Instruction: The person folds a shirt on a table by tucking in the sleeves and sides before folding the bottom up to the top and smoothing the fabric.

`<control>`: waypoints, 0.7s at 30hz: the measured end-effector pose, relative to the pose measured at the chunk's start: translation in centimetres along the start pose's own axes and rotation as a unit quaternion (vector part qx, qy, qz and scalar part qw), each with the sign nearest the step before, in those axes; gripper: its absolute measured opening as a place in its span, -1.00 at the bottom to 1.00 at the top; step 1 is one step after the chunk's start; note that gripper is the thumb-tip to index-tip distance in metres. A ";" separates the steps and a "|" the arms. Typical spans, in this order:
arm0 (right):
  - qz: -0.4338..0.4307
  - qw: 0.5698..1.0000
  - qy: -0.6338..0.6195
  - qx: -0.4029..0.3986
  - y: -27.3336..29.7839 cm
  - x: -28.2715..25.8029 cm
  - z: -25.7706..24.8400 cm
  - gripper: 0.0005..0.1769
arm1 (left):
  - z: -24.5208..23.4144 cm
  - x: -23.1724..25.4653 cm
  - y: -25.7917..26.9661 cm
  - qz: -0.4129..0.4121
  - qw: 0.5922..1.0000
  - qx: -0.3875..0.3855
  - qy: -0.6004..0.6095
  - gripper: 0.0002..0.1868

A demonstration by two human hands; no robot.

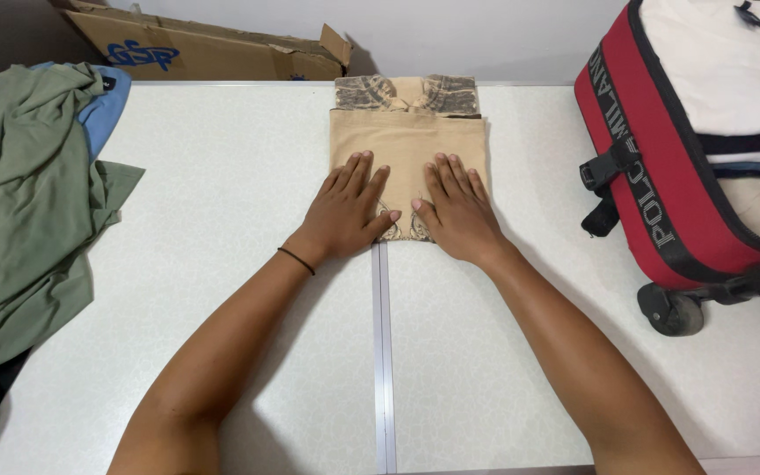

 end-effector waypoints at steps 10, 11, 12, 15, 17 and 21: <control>0.024 0.995 -0.080 0.050 -2.0 0.1 -3.3 -0.48 | -0.8 -1.4 -4.5 -0.089 0.995 -0.048 -0.025 -0.58; 0.030 0.992 -0.099 0.077 -3.0 0.0 -3.6 -0.50 | -0.8 -2.0 -5.9 -0.104 0.994 -0.013 -0.030 -0.62; 0.035 0.987 -0.118 0.103 -4.1 -0.1 -3.7 -0.52 | -0.7 -2.4 -7.2 -0.120 0.992 0.023 -0.034 -0.65; 0.018 0.976 -0.136 0.171 -7.7 -0.4 -2.8 -0.52 | -0.2 -2.9 -8.6 -0.144 0.979 0.143 -0.031 -0.67; -0.003 0.975 -0.112 0.190 -8.7 -0.3 -0.9 -0.49 | 0.3 -2.4 -8.6 -0.137 0.971 0.196 -0.021 -0.66; -0.026 0.980 -0.068 0.183 -8.7 0.2 1.4 -0.42 | 0.4 -2.1 -7.3 -0.090 0.963 0.251 -0.033 -0.63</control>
Point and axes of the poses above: each hand's wrist, its own y-axis away from the middle knuckle, its own z-axis out of the palm, x = y × z, the point moved 6 cm from there along -y, towards the middle knuckle, and after that the axes turned 6 degrees about z, right-handed, at the moved point
